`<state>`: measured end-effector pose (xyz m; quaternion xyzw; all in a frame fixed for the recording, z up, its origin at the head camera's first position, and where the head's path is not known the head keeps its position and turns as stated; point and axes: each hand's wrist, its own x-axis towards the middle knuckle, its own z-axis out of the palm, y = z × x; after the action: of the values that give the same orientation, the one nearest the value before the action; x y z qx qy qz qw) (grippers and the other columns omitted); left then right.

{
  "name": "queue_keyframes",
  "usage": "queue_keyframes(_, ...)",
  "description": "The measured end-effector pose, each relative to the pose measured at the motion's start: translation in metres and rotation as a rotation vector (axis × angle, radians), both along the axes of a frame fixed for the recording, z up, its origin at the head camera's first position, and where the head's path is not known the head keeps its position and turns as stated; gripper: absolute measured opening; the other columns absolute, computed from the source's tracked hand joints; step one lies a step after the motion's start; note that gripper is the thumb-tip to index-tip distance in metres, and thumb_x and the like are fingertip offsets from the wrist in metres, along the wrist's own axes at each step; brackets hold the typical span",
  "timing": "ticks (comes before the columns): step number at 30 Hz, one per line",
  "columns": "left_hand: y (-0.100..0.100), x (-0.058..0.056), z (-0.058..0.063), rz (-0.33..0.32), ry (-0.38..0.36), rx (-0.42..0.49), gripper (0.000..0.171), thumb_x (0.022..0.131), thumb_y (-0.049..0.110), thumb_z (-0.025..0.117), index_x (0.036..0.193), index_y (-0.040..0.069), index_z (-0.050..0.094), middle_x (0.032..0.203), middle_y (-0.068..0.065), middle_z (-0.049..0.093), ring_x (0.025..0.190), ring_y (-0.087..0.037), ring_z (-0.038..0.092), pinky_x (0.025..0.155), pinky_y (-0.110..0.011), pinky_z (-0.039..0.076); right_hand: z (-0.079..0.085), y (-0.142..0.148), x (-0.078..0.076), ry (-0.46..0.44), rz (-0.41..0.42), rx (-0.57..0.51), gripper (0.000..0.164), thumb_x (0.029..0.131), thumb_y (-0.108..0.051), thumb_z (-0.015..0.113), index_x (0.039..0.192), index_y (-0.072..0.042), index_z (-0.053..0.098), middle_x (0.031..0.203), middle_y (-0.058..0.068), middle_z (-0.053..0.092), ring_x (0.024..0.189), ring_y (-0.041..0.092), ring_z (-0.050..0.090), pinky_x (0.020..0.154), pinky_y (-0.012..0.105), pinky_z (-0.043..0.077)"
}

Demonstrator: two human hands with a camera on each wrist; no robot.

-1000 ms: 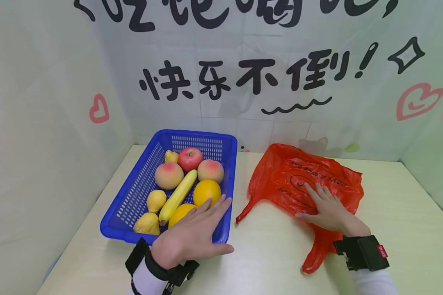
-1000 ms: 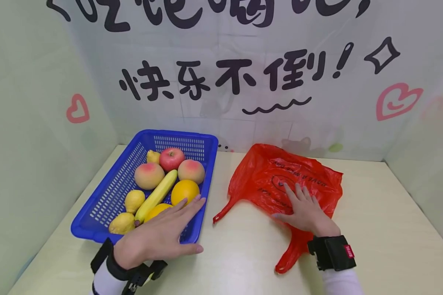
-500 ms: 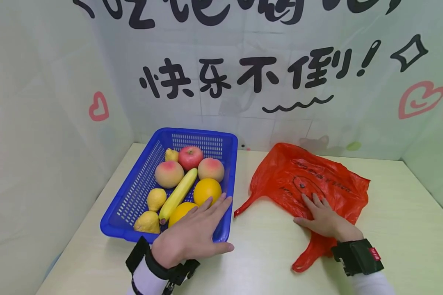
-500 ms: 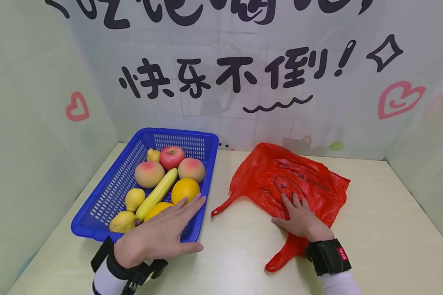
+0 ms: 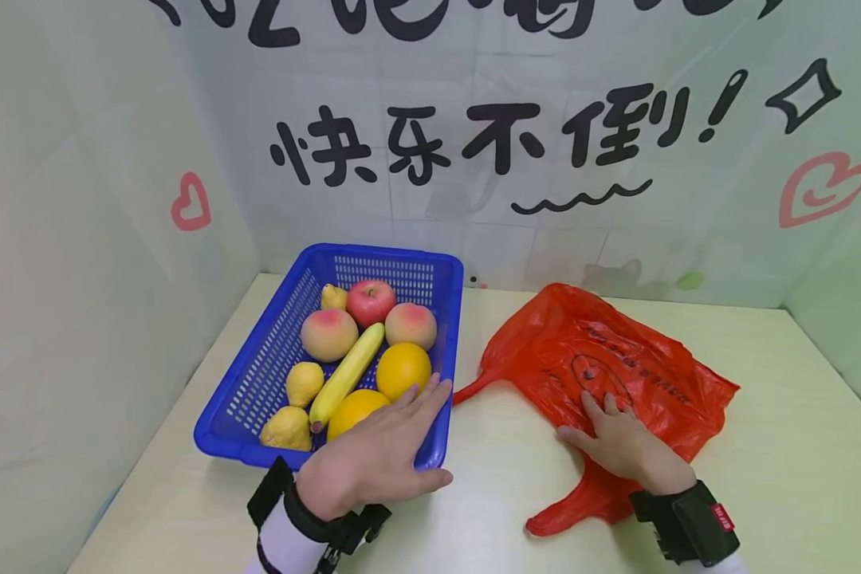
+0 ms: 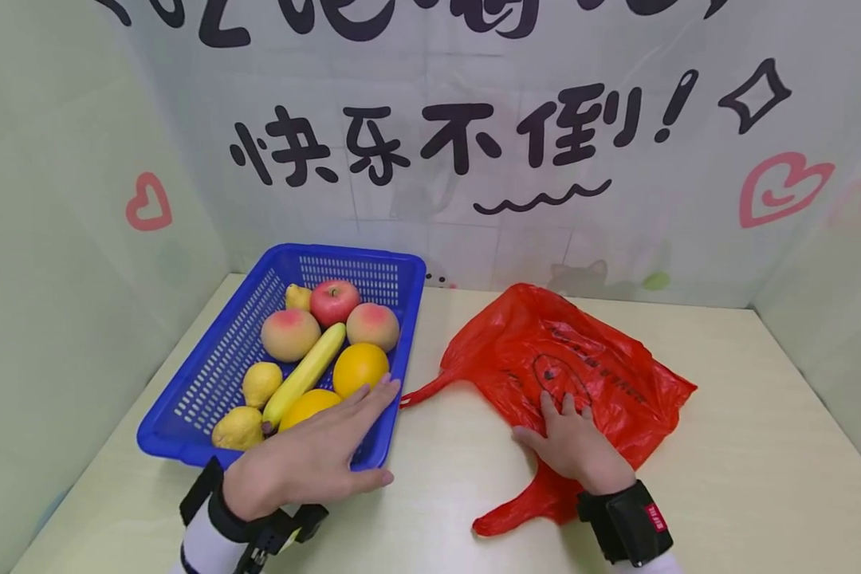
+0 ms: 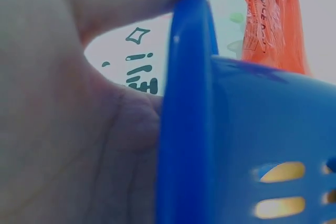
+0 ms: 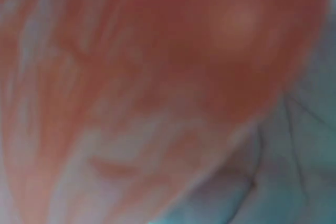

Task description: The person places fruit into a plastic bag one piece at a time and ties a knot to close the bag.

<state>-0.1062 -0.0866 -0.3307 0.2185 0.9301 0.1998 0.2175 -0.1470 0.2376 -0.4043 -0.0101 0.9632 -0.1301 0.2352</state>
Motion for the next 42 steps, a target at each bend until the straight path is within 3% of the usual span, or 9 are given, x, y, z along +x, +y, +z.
queue_keyframes(6,0.000,0.003,0.003,-0.007,-0.062,0.012,0.099,0.087,0.049,0.069,0.160,0.026,0.005,0.168,0.005,0.004,0.155,-0.019,0.013,0.122,-0.048,0.023,0.002,-0.002,0.003,0.001,-0.021,0.020,0.099,0.091,-0.070,0.046,0.154,0.002,0.020,0.151,0.044,0.019,0.132,0.066,0.027,0.098,0.075,0.036)
queue_keyframes(17,-0.001,0.010,0.013,-0.031,-0.068,-0.032,0.102,0.080,0.042,0.079,0.159,0.025,0.016,0.167,0.003,0.013,0.153,-0.018,0.022,0.119,-0.049,0.029,0.004,-0.004,0.009,0.009,-0.010,0.036,0.090,0.096,-0.061,0.046,0.151,0.006,0.024,0.146,0.046,0.028,0.126,0.064,0.040,0.098,0.071,0.040)
queue_keyframes(24,0.000,0.013,0.017,-0.030,-0.036,-0.037,0.105,0.075,0.045,0.082,0.158,0.023,0.022,0.166,0.001,0.017,0.152,-0.019,0.024,0.118,-0.049,0.031,0.004,-0.006,0.008,0.030,0.007,0.058,0.078,0.099,-0.049,0.049,0.149,0.008,0.029,0.142,0.044,0.037,0.120,0.059,0.047,0.096,0.069,0.043)
queue_keyframes(30,0.012,0.020,0.022,-0.116,0.039,-0.061,0.088,0.086,0.053,0.069,0.156,0.019,0.027,0.167,-0.001,0.012,0.154,-0.022,0.017,0.119,-0.050,0.029,0.004,-0.009,0.006,0.015,0.022,0.101,0.069,0.100,-0.042,0.051,0.148,0.005,0.035,0.136,0.042,0.044,0.102,0.048,0.055,0.089,0.062,0.051)
queue_keyframes(32,0.018,0.023,0.022,-0.172,0.068,-0.068,0.082,0.090,0.053,0.063,0.156,0.018,0.029,0.167,-0.001,0.012,0.155,-0.021,0.016,0.120,-0.050,0.027,0.004,-0.010,0.005,0.020,0.024,0.094,0.067,0.100,-0.040,0.052,0.147,0.005,0.038,0.120,0.037,0.055,0.088,0.040,0.058,0.077,0.050,0.056)
queue_keyframes(34,0.024,0.027,0.023,-0.217,0.091,-0.067,0.076,0.093,0.052,0.060,0.155,0.018,0.031,0.167,-0.001,0.013,0.155,-0.020,0.016,0.120,-0.049,0.027,0.004,-0.011,0.006,0.056,0.032,0.080,0.066,0.099,-0.041,0.055,0.143,0.006,0.042,0.097,0.027,0.061,0.076,0.031,0.058,0.066,0.038,0.052)
queue_keyframes(37,0.032,0.031,0.020,-0.263,0.136,-0.069,0.071,0.095,0.049,0.058,0.153,0.017,0.034,0.166,-0.002,0.017,0.154,-0.019,0.019,0.120,-0.047,0.029,0.002,-0.013,0.007,0.112,0.024,0.049,0.061,0.094,-0.043,0.062,0.130,0.006,0.055,0.070,0.009,0.052,0.059,0.021,0.051,0.055,0.028,0.042)
queue_keyframes(42,0.048,0.036,0.010,-0.318,0.197,-0.101,0.062,0.099,0.044,0.053,0.152,0.016,0.037,0.165,-0.005,0.020,0.152,-0.021,0.025,0.118,-0.043,0.033,-0.001,-0.015,0.007,0.241,0.019,0.033,0.036,0.089,-0.038,0.071,0.089,-0.003,0.063,0.059,0.003,0.046,0.052,0.017,0.046,0.051,0.026,0.038)
